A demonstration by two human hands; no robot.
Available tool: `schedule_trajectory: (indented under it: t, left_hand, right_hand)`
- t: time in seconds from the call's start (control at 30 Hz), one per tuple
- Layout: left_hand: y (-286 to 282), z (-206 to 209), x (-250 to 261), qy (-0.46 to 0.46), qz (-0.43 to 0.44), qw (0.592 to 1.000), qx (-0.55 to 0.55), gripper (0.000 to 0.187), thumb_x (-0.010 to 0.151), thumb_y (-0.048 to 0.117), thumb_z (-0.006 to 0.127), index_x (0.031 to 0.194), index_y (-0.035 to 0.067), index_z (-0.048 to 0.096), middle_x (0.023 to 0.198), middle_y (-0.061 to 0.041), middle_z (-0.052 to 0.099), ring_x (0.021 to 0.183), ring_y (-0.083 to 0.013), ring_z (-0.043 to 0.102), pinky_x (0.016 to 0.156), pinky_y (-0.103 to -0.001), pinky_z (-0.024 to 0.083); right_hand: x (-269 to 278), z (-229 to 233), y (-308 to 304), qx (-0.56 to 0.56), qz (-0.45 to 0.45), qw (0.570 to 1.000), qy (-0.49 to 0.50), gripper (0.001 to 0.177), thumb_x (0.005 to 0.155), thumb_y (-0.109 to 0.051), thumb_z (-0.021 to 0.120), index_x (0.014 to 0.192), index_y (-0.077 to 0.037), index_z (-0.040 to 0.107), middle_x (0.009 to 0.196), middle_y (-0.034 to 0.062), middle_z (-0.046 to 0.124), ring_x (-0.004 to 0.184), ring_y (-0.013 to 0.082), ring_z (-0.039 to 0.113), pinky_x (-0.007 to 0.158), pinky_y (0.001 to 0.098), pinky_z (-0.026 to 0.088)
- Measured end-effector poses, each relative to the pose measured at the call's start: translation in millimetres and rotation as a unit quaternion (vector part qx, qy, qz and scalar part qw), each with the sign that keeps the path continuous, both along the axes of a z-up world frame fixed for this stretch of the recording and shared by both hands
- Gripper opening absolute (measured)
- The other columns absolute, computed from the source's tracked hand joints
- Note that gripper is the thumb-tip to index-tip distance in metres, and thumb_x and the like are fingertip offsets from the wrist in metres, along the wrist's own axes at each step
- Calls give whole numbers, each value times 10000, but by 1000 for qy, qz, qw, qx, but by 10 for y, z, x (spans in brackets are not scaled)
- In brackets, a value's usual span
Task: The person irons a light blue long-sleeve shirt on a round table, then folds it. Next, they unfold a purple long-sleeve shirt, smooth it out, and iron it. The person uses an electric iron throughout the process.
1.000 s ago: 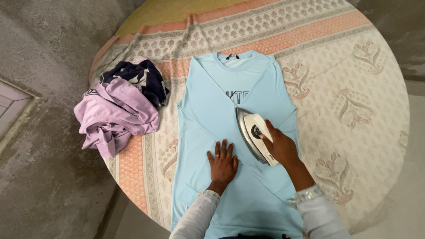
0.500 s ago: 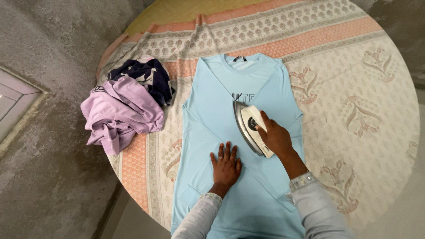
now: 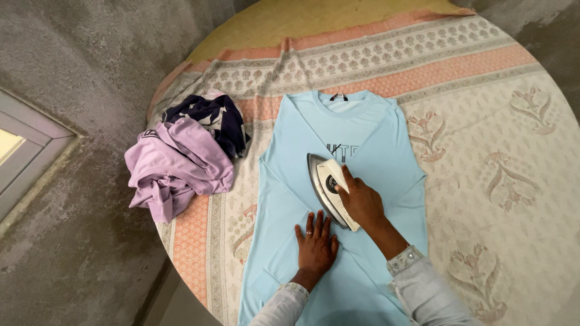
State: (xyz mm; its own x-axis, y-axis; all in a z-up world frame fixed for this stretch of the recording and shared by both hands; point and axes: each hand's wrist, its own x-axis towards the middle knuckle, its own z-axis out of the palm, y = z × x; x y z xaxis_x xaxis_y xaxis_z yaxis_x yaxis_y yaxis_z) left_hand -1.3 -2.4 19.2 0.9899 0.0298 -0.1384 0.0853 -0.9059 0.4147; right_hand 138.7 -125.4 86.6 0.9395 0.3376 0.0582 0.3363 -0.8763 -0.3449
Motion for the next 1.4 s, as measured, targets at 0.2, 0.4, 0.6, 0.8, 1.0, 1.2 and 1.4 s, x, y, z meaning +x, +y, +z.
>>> schedule_trajectory:
  t: [0.2, 0.4, 0.6, 0.8, 1.0, 1.2, 1.4]
  left_hand:
    - [4, -42, 1, 5, 1, 1000, 4, 677, 1027, 377, 421, 1606, 77, 241, 1715, -69, 130, 1581, -286, 43, 1201, -678, 37]
    - [19, -29, 6, 13, 12, 1000, -7, 710, 1026, 389, 403, 1614, 53, 189, 1713, -92, 106, 1579, -256, 35, 1218, -637, 15]
    - [15, -11, 10, 18, 6, 1000, -1, 673, 1035, 388, 385, 1599, 56, 226, 1715, -94, 97, 1582, -265, 18, 1218, -640, 9]
    - [11, -37, 14, 5, 13, 1000, -6, 673, 1023, 394, 404, 1591, 61, 263, 1715, -86, 117, 1586, -259, 40, 1217, -653, 22]
    - [22, -122, 9, -27, 17, 999, -7, 707, 1012, 401, 442, 1593, 42, 260, 1699, -94, 151, 1566, -254, 87, 1203, -658, 48]
    - [25, -206, 16, -33, 18, 999, 25, 698, 1019, 430, 454, 1581, 51, 287, 1703, -77, 180, 1575, -244, 115, 1200, -669, 82]
    - [34, -316, 5, -63, 22, 997, 32, 703, 1017, 461, 451, 1584, 75, 298, 1697, -46, 201, 1571, -222, 134, 1215, -653, 85]
  right_hand:
    - [682, -113, 303, -4, 14, 996, -91, 674, 1003, -403, 587, 1561, -85, 383, 975, 189, 686, 726, 344, 703, 614, 444, 587]
    - [1226, -38, 462, -12, 23, 999, -38, 690, 1007, -400, 588, 1580, -105, 340, 936, 179, 695, 772, 350, 696, 649, 476, 579]
    - [1041, -131, 328, -10, 18, 998, -56, 713, 998, -397, 575, 1605, -126, 318, 975, 185, 693, 781, 357, 703, 672, 475, 582]
    - [1097, -87, 333, -33, 19, 998, -57, 714, 988, -399, 583, 1594, -132, 314, 975, 184, 686, 767, 365, 699, 657, 485, 576]
    - [554, -27, 71, -56, -1, 998, -8, 712, 1016, -410, 558, 1616, -133, 293, 965, 182, 677, 756, 348, 704, 635, 468, 590]
    - [327, -36, -136, -30, -15, 999, -43, 676, 1002, -408, 576, 1579, -146, 342, 985, 172, 678, 771, 368, 696, 653, 483, 573]
    - [-89, -147, -393, -27, -37, 999, -27, 717, 1002, -415, 576, 1611, -143, 313, 935, 180, 672, 788, 366, 690, 670, 477, 575]
